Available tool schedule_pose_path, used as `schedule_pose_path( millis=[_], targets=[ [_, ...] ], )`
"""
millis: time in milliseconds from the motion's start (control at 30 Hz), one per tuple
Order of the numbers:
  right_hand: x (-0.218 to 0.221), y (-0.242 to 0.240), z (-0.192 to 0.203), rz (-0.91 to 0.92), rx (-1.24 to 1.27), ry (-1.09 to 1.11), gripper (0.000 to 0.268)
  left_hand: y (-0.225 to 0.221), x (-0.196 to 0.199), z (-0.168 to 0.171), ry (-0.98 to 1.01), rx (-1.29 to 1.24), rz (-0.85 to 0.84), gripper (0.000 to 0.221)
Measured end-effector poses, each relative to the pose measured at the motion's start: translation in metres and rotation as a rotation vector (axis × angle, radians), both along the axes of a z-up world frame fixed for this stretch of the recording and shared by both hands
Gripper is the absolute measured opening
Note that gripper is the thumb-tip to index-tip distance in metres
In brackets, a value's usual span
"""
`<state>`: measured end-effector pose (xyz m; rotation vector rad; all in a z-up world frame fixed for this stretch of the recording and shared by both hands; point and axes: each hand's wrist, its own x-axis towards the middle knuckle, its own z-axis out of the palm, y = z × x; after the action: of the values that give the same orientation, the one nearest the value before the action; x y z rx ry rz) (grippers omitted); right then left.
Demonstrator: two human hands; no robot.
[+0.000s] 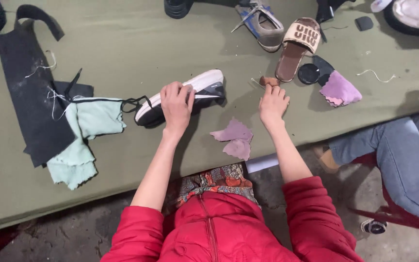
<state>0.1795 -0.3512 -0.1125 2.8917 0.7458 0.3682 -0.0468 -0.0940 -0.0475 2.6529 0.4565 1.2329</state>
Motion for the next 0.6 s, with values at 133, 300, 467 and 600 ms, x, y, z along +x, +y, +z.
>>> schedule_pose_path(
  millis=[133,300,467,600],
  targets=[
    [0.014,-0.011,-0.023,0.049,0.071,-0.022,0.033,0.012,0.007,0.007,0.028,-0.107,-0.029,0.014],
    [-0.011,-0.002,0.022,0.329,0.627,0.142,0.018,0.013,0.014,0.023,0.169,-0.309,0.026,0.014],
    [0.037,-0.034,0.033,0.311,0.730,0.063,0.015,0.021,0.022,0.015,0.196,-0.248,0.074,0.013],
    [0.082,-0.076,0.027,0.099,0.592,0.086,0.011,0.019,0.024,0.020,0.218,-0.183,0.111,0.011]
  ],
)
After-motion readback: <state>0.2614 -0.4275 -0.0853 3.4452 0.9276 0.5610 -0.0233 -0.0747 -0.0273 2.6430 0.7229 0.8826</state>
